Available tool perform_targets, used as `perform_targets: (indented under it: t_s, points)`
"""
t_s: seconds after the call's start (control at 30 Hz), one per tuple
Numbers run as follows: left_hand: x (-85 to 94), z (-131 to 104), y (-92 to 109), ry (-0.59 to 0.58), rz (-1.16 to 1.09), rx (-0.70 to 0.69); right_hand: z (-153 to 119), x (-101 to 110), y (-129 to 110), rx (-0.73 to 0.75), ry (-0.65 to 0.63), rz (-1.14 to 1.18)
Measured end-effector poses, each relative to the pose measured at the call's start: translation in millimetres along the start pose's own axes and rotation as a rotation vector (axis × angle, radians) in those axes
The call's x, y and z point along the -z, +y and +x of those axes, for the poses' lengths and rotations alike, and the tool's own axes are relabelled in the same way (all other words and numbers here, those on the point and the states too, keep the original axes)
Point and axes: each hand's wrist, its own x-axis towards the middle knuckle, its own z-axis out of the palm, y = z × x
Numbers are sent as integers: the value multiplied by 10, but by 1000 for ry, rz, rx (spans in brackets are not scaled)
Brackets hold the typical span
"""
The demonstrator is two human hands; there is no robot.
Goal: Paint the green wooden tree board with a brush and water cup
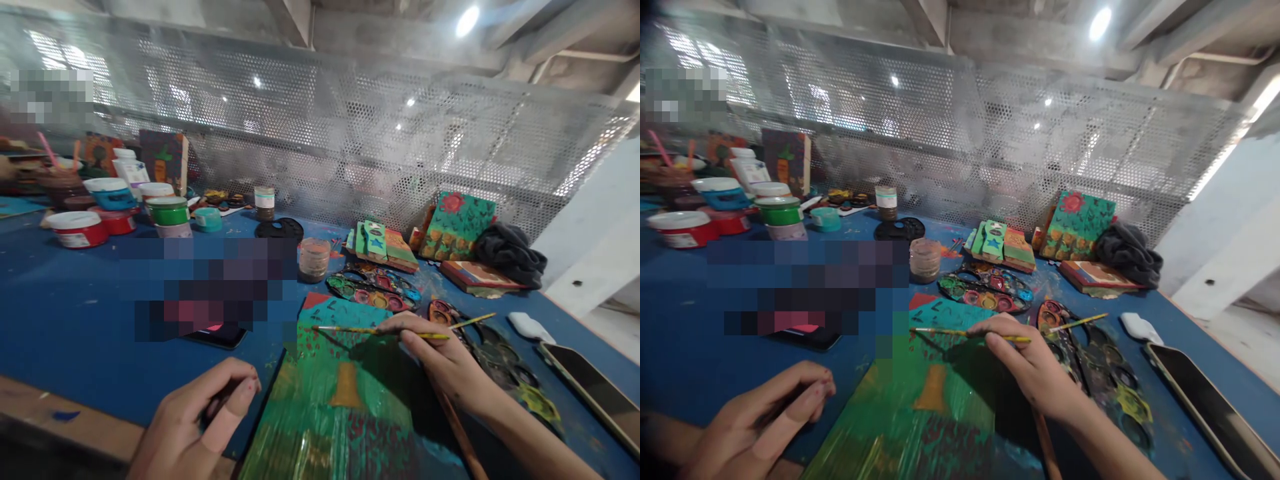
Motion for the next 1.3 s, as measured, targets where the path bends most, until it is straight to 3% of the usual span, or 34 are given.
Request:
perform_targets:
  t_s: [0.3, 0.7, 0.9, 1.1, 1.2, 1.3]
  points:
    - [18, -15, 33, 5, -26, 5, -21, -64, -38, 53, 81, 35]
    - [23, -30, 50, -30, -53, 42, -23, -203, -102, 126, -101, -24]
    - [32, -62, -46, -45, -50, 17, -19, -193, -140, 153, -103, -10]
    - [17, -56, 52, 4, -64, 31, -31, -199, -176, 165, -111, -8]
    - [11, -46, 68, -26, -76, 29, -38, -197, -129, 170, -2, 35]
    - [19, -37, 64, -49, -74, 31, -38, -163, -32, 136, 236, 50]
